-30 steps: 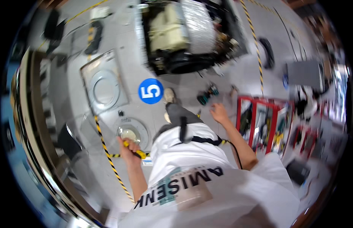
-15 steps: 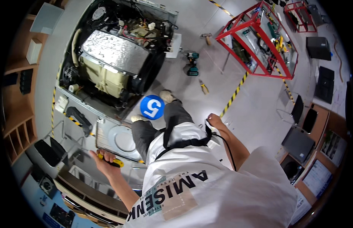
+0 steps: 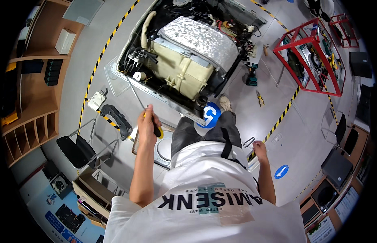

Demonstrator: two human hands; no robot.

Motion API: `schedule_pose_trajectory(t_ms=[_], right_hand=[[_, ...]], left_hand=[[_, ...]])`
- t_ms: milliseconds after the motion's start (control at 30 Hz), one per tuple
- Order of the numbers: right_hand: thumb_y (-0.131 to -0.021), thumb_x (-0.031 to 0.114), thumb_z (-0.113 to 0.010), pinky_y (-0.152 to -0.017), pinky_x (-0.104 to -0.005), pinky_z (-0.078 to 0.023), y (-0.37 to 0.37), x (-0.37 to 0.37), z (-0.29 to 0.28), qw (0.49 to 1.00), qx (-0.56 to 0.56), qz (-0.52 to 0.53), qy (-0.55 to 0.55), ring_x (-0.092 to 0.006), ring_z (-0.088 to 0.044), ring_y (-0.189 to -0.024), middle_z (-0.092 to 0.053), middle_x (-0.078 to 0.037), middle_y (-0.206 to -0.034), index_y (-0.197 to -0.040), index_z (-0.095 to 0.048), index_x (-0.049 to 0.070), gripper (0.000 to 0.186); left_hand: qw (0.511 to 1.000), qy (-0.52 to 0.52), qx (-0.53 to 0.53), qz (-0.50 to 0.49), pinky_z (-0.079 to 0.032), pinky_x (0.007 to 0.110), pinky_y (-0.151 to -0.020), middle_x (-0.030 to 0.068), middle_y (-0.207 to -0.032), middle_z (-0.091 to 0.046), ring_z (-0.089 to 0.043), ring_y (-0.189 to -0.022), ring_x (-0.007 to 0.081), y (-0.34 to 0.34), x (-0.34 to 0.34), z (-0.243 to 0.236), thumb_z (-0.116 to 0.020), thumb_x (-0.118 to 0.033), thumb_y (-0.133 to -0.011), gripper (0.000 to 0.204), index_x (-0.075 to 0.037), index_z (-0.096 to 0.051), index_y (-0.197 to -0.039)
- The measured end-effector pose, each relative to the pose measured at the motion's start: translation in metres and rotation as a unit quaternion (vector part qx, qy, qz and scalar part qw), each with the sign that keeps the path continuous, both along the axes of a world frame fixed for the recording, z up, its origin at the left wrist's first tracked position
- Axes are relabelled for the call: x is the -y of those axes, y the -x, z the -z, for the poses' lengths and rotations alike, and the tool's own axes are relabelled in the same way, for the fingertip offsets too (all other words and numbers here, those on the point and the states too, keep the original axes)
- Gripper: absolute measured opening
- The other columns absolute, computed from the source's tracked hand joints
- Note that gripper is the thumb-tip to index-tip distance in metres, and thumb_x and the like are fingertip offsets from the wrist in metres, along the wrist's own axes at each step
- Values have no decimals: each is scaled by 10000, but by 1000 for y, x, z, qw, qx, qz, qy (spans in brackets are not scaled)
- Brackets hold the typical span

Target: The person uses a power drill and a screwdriver to remove screws from the internal components of an open washing machine, then handles and inspects a small circular metal part by hand.

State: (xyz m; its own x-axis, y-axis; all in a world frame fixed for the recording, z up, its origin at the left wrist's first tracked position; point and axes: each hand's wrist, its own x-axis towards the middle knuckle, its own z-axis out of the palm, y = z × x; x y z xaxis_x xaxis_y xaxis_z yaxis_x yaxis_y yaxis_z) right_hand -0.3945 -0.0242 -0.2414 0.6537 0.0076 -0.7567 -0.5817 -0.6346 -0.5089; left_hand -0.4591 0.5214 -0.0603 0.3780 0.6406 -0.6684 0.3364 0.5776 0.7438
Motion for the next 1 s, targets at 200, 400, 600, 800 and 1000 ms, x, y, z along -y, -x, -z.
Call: schedule_pose_trajectory(t_ms=[200, 400, 600, 800, 1000], right_hand=[[-902, 232, -601, -642, -280, -472, 21, -8, -60, 996, -59, 50, 53, -127, -601, -730, -613, -30, -807, -1011, -610, 34, 226], [-930, 168, -578, -642, -281, -479, -3, 26, -68, 995, -73, 28, 60, -134, -609, -735, -628, -42, -827, -999, -606, 55, 136], [-858, 249, -622, -726, -331, -502, -133, 76, 42, 993, -4, -78, 90, -239, -643, -801, -668, -124, -853, -987, -645, 16, 267], [-820, 327, -619, -826, -411, -499, -299, 41, 240, 976, -22, -198, 87, -373, -628, -949, -667, -208, -979, -1021, -644, 10, 377], [-840, 362, -623, -920, -421, -468, -449, 1, 429, 970, -28, -213, 117, -356, -584, -1074, -615, -218, -1133, -1187, -566, -5, 508]], left_hand=[[996, 7, 83, 12, -459, 275, -510, 67, -749, -602, -580, -561, 152, -53, -18, 23, -672, -218, -892, 230, -54, -514, -864], [986, -138, 49, 75, -433, 256, -460, 50, -805, -611, -540, -497, 114, -163, -24, 65, -637, -145, -908, 225, 24, -598, -1051], [944, -292, -71, 134, -442, 231, -511, 52, -847, -599, -521, -608, 86, -202, -17, 107, -566, -107, -939, 323, -18, -525, -1246], [932, -315, -176, 37, -499, 271, -615, 111, -1189, -602, -606, -799, 138, -164, -31, 115, -527, -128, -950, 411, -28, -454, -1342], [898, -354, -260, -32, -556, 566, -807, 261, -1179, -539, -580, -1002, 400, -167, -48, 87, -584, -221, -870, 420, 10, -485, -1205]])
